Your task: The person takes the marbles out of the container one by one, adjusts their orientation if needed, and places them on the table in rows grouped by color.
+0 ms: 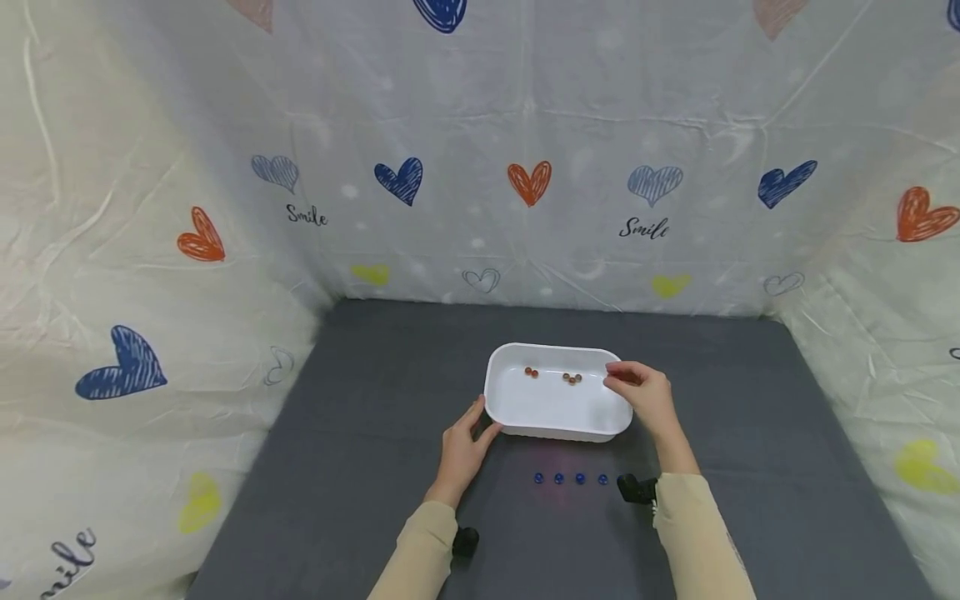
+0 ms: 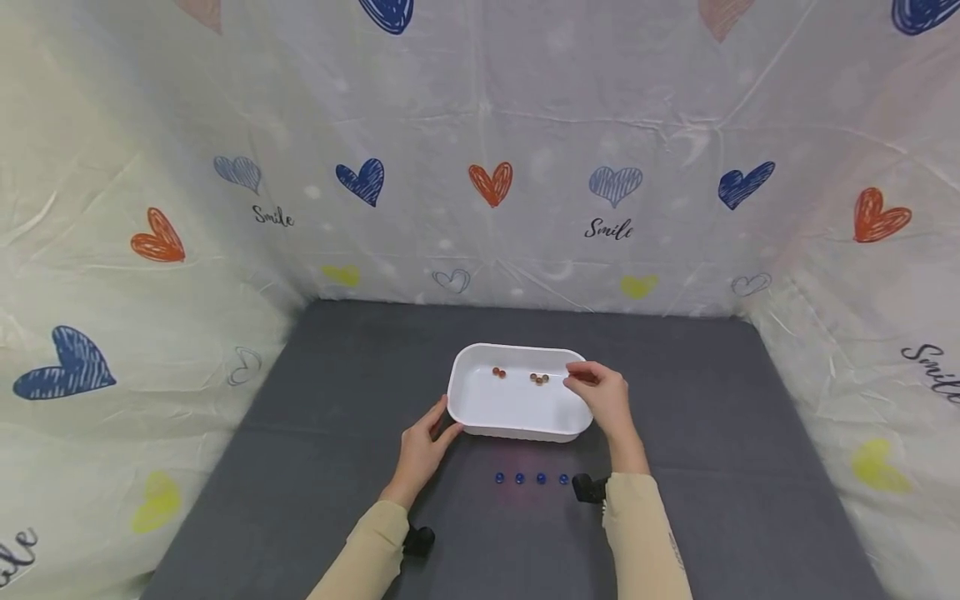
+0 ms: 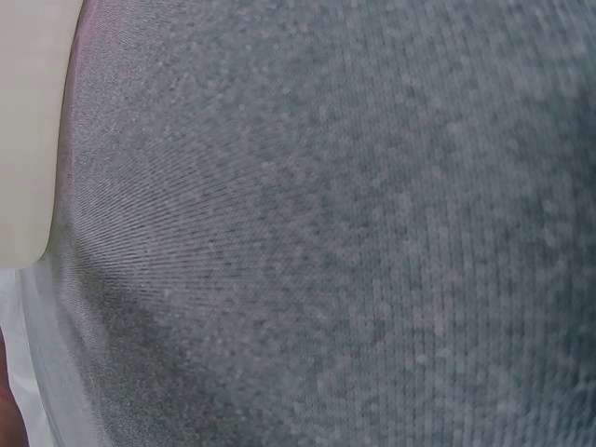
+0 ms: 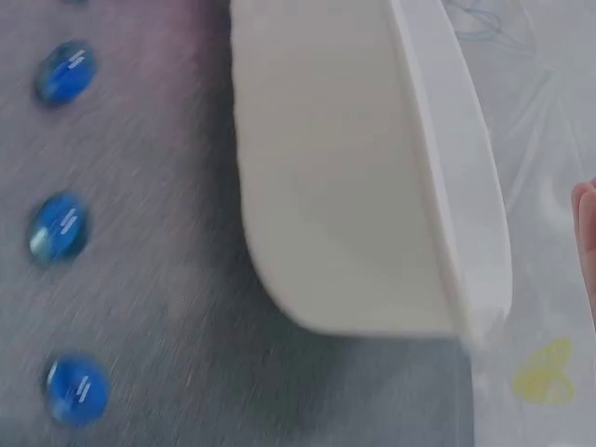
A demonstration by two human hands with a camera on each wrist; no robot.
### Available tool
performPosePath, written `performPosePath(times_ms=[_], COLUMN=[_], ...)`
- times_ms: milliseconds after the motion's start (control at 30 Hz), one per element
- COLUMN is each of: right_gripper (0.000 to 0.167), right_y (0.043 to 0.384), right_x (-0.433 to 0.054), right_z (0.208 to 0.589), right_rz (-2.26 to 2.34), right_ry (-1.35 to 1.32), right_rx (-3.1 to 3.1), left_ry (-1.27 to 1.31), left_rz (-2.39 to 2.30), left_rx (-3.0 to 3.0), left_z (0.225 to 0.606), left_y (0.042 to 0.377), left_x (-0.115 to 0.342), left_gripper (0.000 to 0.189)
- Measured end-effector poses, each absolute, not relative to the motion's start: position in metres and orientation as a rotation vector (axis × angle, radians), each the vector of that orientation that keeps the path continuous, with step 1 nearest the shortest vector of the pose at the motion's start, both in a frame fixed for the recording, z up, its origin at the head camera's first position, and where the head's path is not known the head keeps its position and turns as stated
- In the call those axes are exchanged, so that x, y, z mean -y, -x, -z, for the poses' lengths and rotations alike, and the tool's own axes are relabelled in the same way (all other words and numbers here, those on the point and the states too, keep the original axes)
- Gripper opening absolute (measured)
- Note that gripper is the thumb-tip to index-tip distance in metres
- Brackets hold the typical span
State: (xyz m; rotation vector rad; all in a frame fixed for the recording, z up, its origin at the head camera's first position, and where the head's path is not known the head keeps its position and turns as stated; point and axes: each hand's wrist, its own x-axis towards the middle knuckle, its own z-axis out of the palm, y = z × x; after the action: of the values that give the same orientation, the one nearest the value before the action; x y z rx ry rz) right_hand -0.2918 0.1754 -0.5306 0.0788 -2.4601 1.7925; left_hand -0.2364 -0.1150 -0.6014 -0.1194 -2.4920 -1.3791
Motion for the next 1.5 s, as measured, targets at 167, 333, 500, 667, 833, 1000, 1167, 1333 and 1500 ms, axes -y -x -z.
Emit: performPosePath(times_ms=[167, 333, 500, 667, 833, 1000, 1167, 1333, 1500], right_gripper=[0.028, 0.029, 0.03, 0.025, 0.02, 0.019, 0.018, 0.016, 0.015], right_y=[0.315, 0.332, 0.339, 0.343, 0.346, 0.347, 0.348, 0.347, 0.346], right_x=[-0.159, -0.148, -0.141, -0.137, -0.132, -0.126, -0.124, -0.124, -0.122], right_z=[0.535, 0.544, 0.551, 0.562, 0.575, 0.583, 0.583, 0.585, 0.585], right_rz=[-1.815, -1.913, -1.917, -1.769, -1.689, -1.725, -1.683, -1.639, -1.603], right_ry=[-0.037, 0.012, 0.066, 0.138, 0.234, 0.279, 0.247, 0.181, 0.124], right_rx=[2.484, 2.489, 2.532, 2.573, 2.584, 2.561, 2.583, 2.621, 2.606], left_ry=[0.104, 0.115, 0.121, 0.129, 0.132, 0.13, 0.124, 0.13, 0.136], left_rz=[1.387, 1.385, 1.377, 1.391, 1.413, 1.43, 1.423, 1.407, 1.389], left_rx=[2.499, 2.502, 2.501, 2.493, 2.476, 2.484, 2.488, 2.495, 2.499], left_z=[0.6, 0.601, 0.601, 0.603, 0.603, 0.602, 0.601, 0.601, 0.601], left_y=[0.236, 0.235, 0.234, 0.235, 0.235, 0.234, 0.235, 0.233, 0.233], left_x=[0.117, 0.117, 0.117, 0.117, 0.117, 0.118, 0.118, 0.118, 0.119], left_gripper=[0.063, 0.062, 0.062, 0.062, 0.063, 0.063, 0.063, 0.063, 0.063])
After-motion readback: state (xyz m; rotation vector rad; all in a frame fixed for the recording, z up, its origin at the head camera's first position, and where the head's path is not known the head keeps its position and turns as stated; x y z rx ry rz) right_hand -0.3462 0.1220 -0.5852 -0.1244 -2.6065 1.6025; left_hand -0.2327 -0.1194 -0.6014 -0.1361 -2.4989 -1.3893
